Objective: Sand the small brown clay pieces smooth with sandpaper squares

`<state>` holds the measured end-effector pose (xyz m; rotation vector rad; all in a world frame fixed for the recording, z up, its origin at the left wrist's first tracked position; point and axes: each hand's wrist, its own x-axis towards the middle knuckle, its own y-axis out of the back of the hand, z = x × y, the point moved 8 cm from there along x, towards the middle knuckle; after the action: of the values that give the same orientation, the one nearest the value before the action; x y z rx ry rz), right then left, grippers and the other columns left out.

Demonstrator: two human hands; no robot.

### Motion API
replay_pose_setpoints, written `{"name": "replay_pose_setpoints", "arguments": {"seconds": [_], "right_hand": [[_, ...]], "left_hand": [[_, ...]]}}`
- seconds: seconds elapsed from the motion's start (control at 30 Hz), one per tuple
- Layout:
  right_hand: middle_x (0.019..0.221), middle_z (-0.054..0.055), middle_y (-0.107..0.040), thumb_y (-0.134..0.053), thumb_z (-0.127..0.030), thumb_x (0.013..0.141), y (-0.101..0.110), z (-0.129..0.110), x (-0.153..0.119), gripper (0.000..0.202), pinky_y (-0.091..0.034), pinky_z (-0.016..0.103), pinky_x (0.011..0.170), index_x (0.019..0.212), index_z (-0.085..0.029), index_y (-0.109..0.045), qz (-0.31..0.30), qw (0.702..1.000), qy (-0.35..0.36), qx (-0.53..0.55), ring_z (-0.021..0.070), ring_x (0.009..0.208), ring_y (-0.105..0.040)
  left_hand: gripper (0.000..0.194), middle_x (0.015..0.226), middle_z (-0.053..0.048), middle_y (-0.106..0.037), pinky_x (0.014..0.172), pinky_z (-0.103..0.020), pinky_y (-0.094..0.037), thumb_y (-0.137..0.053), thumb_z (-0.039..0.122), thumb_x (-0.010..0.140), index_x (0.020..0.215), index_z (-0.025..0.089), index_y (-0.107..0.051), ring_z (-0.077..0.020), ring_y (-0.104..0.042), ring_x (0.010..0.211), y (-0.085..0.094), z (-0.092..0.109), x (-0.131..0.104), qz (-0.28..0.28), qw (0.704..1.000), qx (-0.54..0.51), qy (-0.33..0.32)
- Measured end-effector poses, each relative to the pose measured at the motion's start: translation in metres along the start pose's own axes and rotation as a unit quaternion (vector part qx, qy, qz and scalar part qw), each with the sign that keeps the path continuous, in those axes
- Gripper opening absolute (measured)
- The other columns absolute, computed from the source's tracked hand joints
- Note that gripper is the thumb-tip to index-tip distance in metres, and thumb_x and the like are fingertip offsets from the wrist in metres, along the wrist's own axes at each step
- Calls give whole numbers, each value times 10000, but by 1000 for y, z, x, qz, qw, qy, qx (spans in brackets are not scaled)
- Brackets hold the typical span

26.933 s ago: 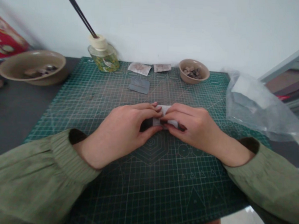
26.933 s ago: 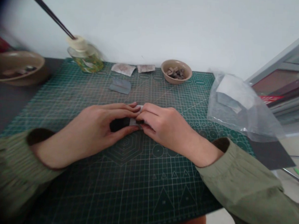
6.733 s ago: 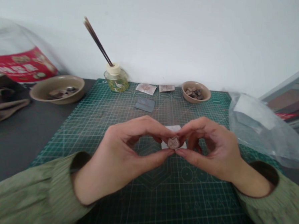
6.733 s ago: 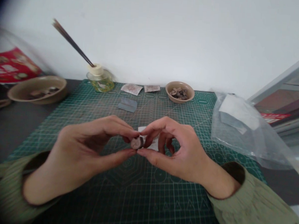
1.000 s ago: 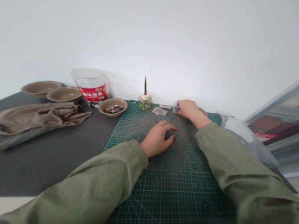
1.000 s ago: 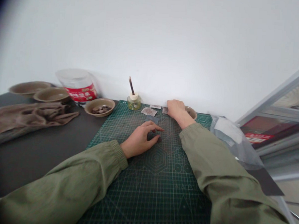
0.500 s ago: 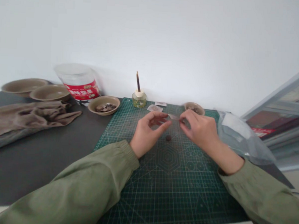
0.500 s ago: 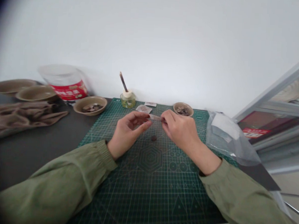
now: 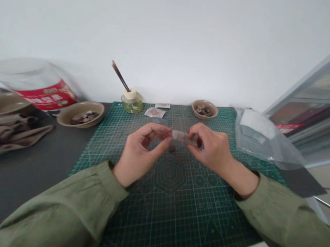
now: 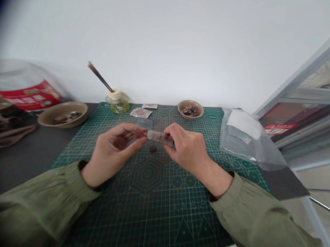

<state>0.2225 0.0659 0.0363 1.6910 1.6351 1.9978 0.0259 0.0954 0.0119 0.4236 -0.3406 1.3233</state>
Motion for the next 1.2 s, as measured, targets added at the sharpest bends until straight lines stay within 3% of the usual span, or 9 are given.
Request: {"name": "replay_pose_setpoints", "arguments": {"seconds": [0.23, 0.37, 0.53, 0.63, 0.73, 0.97, 1.07, 1.2], "right_hand": [[906, -24, -695, -736, -129, 941, -7, 7, -1, 197, -431, 268, 623, 1018, -232, -587, -11, 995, -31, 95, 115, 665, -632], [884, -29, -666, -730, -96, 926, -7, 7, 1, 204, -445, 250, 613, 989, -230, -590, -12, 989, -31, 145, 108, 661, -616], [889, -30, -660, -729, -85, 935, -10, 5, 1, 201, -453, 245, 613, 989, -227, -598, -15, 984, -20, 174, 102, 658, -605], [902, -26, -657, -738, -104, 955, -13, 5, 0, 188, -456, 253, 617, 994, -228, -602, -16, 981, -19, 190, 106, 662, -606], [907, -30, -650, -747, -96, 948, -13, 5, -1, 204, -464, 255, 628, 989, -230, -599, -13, 978, -15, 208, 102, 662, -601], [864, -32, -660, -775, -143, 953, -15, 10, -1, 170, -479, 268, 630, 976, -228, -629, -13, 972, -49, 231, 111, 658, -614], [879, -33, -714, -826, -207, 947, -19, 15, -2, 220, -475, 252, 586, 1039, -234, -627, -39, 953, -96, 283, 107, 630, -629], [1035, 12, -768, -851, -367, 976, -29, 22, -5, 372, -484, 256, 548, 1217, -246, -594, -79, 899, -172, 395, 119, 647, -653]], "left_hand": [[408, 1258, -88, -792, 1036, -385, -598, -957, 274, 882, 1247, 209, -786, -237, -733, 1154, -6, -10, 2, -37, 999, 22, 17], [327, 1207, -89, -799, 1006, -380, -605, -923, 264, 919, 1205, 191, -784, -217, -743, 1086, -4, -13, 3, -29, 999, 13, 29], [237, 1120, -65, -786, 1049, -368, -583, -916, 226, 923, 1110, 188, -774, -199, -743, 1084, -3, -4, 3, -22, 999, 12, -19], [267, 1005, -39, -765, 901, -334, -587, -923, 233, 919, 1136, 193, -773, -173, -729, 940, -2, -2, 3, -16, 999, 24, -25], [348, 931, -25, -753, 732, -315, -549, -919, 264, 926, 1223, 197, -753, -162, -705, 815, -4, -6, 3, -25, 1000, -1, 10], [318, 932, -17, -744, 851, -312, -565, -940, 227, 898, 1170, 197, -779, -160, -703, 883, -5, -1, 5, -33, 999, 4, -18], [309, 930, -11, -746, 874, -297, -588, -934, 202, 898, 1157, 187, -766, -152, -726, 887, -6, 0, 6, -39, 999, -21, -15], [304, 902, -3, -747, 850, -270, -596, -914, 210, 922, 1173, 174, -746, -133, -732, 845, -2, -3, 7, -31, 999, -26, 9]]}}
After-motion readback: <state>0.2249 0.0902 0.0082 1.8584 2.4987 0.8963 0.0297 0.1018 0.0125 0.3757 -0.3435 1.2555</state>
